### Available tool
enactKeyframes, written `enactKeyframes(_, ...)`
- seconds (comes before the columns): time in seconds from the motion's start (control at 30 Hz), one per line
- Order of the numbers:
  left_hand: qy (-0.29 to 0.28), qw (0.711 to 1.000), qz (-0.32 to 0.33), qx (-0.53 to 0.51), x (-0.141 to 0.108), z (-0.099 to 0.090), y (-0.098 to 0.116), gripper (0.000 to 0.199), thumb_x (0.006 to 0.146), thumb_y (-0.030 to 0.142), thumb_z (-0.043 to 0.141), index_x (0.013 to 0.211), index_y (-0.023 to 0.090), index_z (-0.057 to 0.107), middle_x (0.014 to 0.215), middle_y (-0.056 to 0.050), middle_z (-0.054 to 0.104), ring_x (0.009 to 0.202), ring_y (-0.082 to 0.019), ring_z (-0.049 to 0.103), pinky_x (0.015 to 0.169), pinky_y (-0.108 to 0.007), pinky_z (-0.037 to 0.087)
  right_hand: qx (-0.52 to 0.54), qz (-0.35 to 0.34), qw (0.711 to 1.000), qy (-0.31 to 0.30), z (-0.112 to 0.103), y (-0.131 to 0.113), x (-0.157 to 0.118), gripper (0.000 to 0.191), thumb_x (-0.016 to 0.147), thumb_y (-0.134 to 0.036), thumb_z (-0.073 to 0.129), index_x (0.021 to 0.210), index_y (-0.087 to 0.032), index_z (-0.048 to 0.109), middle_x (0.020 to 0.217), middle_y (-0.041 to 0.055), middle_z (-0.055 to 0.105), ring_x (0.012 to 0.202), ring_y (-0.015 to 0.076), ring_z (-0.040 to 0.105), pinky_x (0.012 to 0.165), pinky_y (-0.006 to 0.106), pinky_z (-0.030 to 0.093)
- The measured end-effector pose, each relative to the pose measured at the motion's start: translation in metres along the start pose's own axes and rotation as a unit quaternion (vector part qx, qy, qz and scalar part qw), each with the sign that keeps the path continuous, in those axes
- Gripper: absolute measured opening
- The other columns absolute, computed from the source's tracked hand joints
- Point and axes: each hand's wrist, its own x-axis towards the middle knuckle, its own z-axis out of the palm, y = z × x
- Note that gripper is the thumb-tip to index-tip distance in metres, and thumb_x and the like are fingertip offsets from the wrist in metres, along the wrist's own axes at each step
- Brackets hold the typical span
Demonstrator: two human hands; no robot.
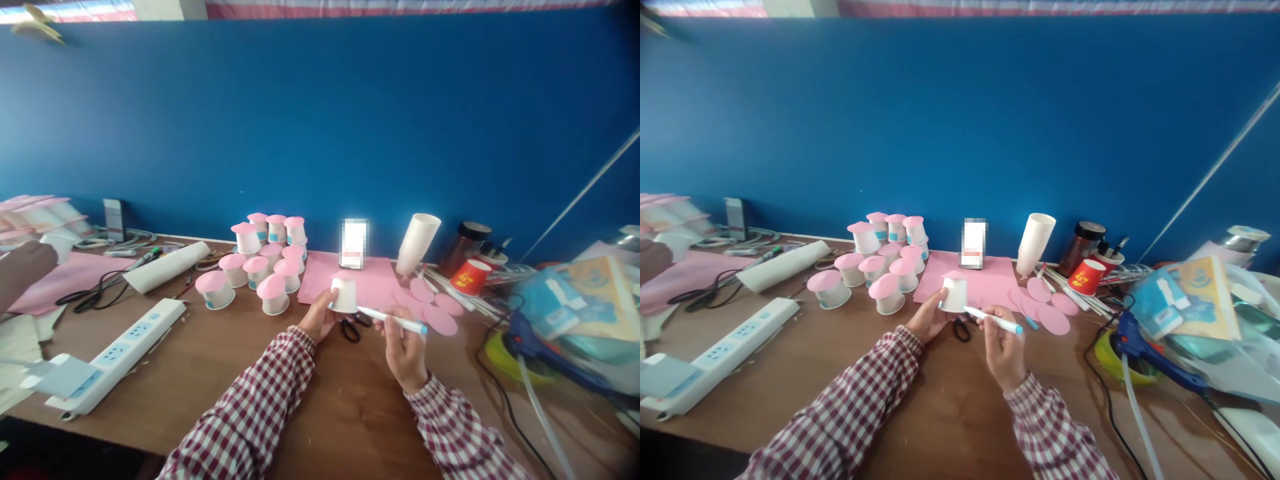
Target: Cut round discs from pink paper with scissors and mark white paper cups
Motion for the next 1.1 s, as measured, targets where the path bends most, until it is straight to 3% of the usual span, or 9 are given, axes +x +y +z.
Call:
enactKeyframes(0.13, -0.014, 1.0, 0.013, 0.017, -0.0032, 0.0037, 0.0023, 0.027, 0.077, 0.035, 0.061, 0.09, 0.011, 0.058, 0.074, -0.005, 0.059, 0.067, -0.015, 0.058, 0.06, -0.027, 0.046, -0.057, -0.065, 0.995, -0.054, -0.0003, -0.0023, -0.0039, 0.012, 0.088, -0.02, 0.046, 0.089, -0.018, 0.058, 0.081, 0.0044, 0.06, 0.071, 0.0153, 0.058, 0.064, 0.028, 0.047)
enactKeyframes(0.27, -0.015, 0.999, 0.012, 0.027, -0.0049, 0.0069, 0.0043, 0.029, 0.074, 0.036, 0.064, 0.09, 0.012, 0.058, 0.073, -0.004, 0.058, 0.067, -0.015, 0.057, 0.061, -0.027, 0.045, -0.099, -0.081, 0.989, -0.079, -0.0007, -0.0045, -0.003, 0.012, 0.088, -0.02, 0.047, 0.093, -0.018, 0.057, 0.08, 0.0045, 0.062, 0.07, 0.0165, 0.06, 0.066, 0.028, 0.049)
enactKeyframes(1.1, -0.01, 0.999, 0.011, 0.04, -0.0036, 0.0069, 0.0016, 0.028, 0.074, 0.034, 0.065, 0.088, 0.01, 0.061, 0.073, -0.006, 0.06, 0.066, -0.014, 0.057, 0.065, -0.027, 0.045, -0.125, -0.093, 0.984, -0.087, 0.0007, 0.0018, -0.0032, 0.016, 0.088, -0.024, 0.047, 0.099, -0.018, 0.057, 0.084, 0.0071, 0.066, 0.074, 0.0194, 0.065, 0.068, 0.031, 0.054)
